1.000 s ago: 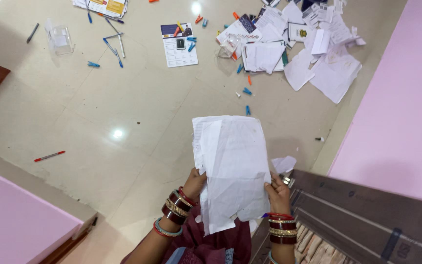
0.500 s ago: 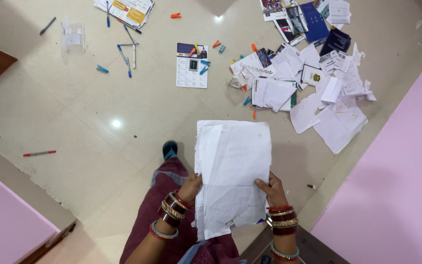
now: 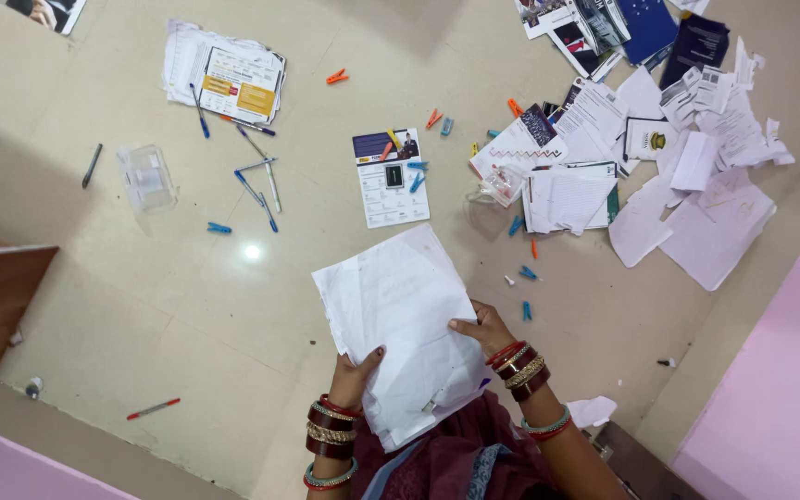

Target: The person sorts through a large amount of papers and brochures scattered on the floor, picking them up one by one and stacking them into several organized piles before placing them onto a bookshelf.

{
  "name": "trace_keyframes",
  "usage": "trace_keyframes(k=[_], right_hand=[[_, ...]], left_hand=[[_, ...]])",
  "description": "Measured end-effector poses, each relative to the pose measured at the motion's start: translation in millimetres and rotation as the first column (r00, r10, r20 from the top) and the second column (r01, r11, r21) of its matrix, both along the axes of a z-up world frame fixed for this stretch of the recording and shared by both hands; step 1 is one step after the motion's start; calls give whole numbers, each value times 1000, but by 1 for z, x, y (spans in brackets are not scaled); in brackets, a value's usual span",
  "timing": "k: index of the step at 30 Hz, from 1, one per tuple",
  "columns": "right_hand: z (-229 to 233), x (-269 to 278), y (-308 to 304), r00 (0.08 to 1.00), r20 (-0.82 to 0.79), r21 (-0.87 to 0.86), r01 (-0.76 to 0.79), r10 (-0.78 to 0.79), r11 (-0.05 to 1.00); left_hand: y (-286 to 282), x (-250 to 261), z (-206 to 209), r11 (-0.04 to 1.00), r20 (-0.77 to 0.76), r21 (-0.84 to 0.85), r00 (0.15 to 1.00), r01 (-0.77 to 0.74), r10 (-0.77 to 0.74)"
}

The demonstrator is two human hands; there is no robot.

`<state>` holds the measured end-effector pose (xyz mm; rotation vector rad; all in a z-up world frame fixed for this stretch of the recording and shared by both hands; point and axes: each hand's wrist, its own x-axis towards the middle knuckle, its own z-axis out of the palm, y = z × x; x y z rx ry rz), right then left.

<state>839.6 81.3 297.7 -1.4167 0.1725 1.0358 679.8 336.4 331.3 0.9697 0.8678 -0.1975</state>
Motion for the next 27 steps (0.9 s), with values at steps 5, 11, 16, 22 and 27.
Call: trace_keyframes(k=[5, 11, 16, 22, 27], right_hand=[[-27, 56, 15, 999, -48, 13, -26, 26, 1000], [-77, 83, -22, 1000, 16, -268, 18, -15, 963], [-91, 26, -87, 900, -125, -568, -410, 418, 714], [-57, -45, -126, 714, -381, -357, -699, 587, 619], [-58, -17, -163, 771, -327, -377, -637, 547, 672]], left_hand=[[31, 72, -15, 1000, -76, -1, 997, 24, -24], [21, 142, -26, 986, -96, 120, 988, -112, 124], [-23, 197, -13, 933, -43, 278, 967, -230, 251], [-100, 255, -4, 913, -28, 337, 967, -230, 254], [-156, 314, 6, 915, 101, 308, 966, -259, 239]])
